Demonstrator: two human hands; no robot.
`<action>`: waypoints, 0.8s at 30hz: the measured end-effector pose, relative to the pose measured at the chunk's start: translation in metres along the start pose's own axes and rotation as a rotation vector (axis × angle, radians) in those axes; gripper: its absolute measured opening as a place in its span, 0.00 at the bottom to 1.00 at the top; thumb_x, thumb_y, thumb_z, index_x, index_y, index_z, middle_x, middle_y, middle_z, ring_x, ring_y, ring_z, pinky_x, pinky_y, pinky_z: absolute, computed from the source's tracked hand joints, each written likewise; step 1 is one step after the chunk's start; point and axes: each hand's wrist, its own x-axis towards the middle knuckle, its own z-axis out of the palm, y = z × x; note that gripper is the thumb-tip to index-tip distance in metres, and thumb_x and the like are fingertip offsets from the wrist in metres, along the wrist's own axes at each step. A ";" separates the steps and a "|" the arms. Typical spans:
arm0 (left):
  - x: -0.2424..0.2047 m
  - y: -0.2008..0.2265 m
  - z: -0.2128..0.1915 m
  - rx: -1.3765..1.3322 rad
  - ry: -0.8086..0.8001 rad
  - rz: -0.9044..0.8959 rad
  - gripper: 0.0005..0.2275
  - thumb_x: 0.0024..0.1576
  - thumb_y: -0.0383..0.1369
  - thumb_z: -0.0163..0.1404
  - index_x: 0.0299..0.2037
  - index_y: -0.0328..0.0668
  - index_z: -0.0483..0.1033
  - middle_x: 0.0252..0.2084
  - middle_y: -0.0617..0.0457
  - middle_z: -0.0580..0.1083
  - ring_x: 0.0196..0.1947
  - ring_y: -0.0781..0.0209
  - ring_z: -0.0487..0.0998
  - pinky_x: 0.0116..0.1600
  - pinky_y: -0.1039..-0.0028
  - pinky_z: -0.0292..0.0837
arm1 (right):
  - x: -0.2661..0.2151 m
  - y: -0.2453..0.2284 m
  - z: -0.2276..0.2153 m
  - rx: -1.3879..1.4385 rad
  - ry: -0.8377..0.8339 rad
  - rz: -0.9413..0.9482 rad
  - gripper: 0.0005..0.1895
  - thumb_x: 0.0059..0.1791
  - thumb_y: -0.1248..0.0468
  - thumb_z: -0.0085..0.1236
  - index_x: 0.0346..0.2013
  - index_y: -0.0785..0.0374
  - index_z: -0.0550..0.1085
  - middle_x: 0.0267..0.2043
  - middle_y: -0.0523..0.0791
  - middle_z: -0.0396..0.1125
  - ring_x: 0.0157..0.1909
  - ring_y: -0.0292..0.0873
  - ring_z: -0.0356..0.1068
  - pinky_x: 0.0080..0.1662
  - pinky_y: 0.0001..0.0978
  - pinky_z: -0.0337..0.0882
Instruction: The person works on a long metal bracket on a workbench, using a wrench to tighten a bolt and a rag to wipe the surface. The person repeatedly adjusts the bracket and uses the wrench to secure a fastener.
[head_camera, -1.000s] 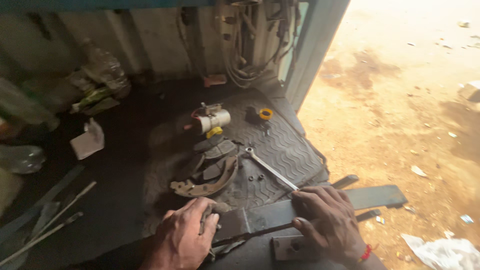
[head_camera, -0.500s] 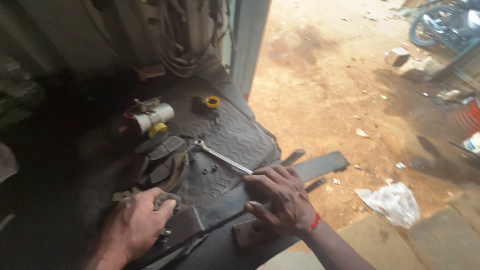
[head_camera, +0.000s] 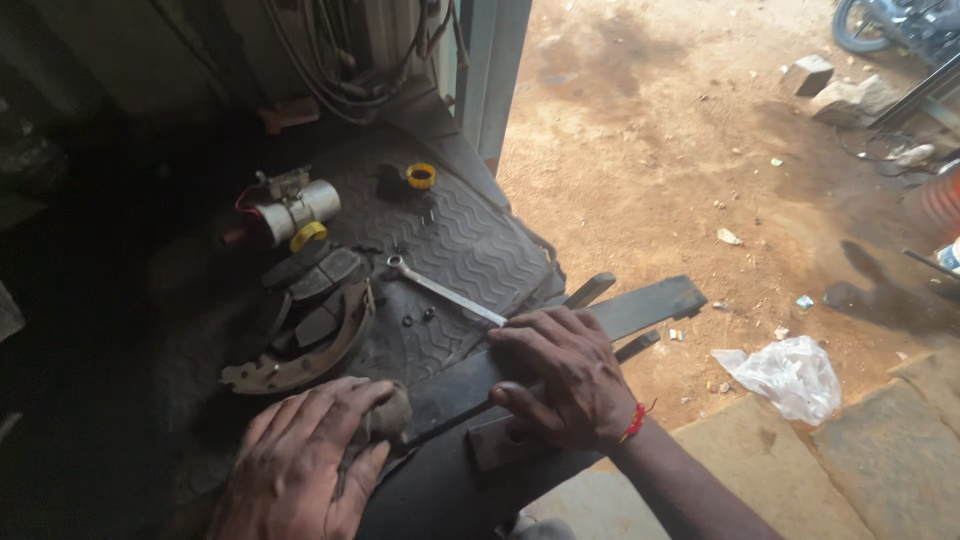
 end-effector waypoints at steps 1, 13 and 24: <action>-0.003 0.002 -0.001 -0.037 0.010 0.007 0.24 0.55 0.40 0.53 0.63 0.54 0.70 0.59 0.50 0.75 0.60 0.49 0.74 0.63 0.51 0.61 | -0.001 0.000 0.001 -0.009 0.000 0.009 0.29 0.48 0.42 0.56 0.54 0.59 0.75 0.52 0.47 0.71 0.56 0.50 0.69 0.57 0.45 0.62; 0.040 0.050 -0.032 0.079 -0.191 -0.433 0.14 0.63 0.42 0.42 0.53 0.48 0.71 0.43 0.48 0.81 0.47 0.49 0.83 0.56 0.57 0.73 | -0.001 -0.001 0.003 -0.018 0.027 -0.001 0.28 0.48 0.42 0.56 0.54 0.58 0.75 0.52 0.46 0.72 0.57 0.49 0.68 0.56 0.43 0.62; 0.034 0.004 -0.013 -1.112 0.193 -0.387 0.14 0.63 0.35 0.44 0.51 0.36 0.77 0.43 0.47 0.77 0.40 0.61 0.76 0.46 0.69 0.73 | -0.001 -0.001 0.004 -0.020 0.038 -0.016 0.27 0.48 0.44 0.56 0.54 0.58 0.75 0.54 0.46 0.72 0.60 0.49 0.68 0.58 0.44 0.61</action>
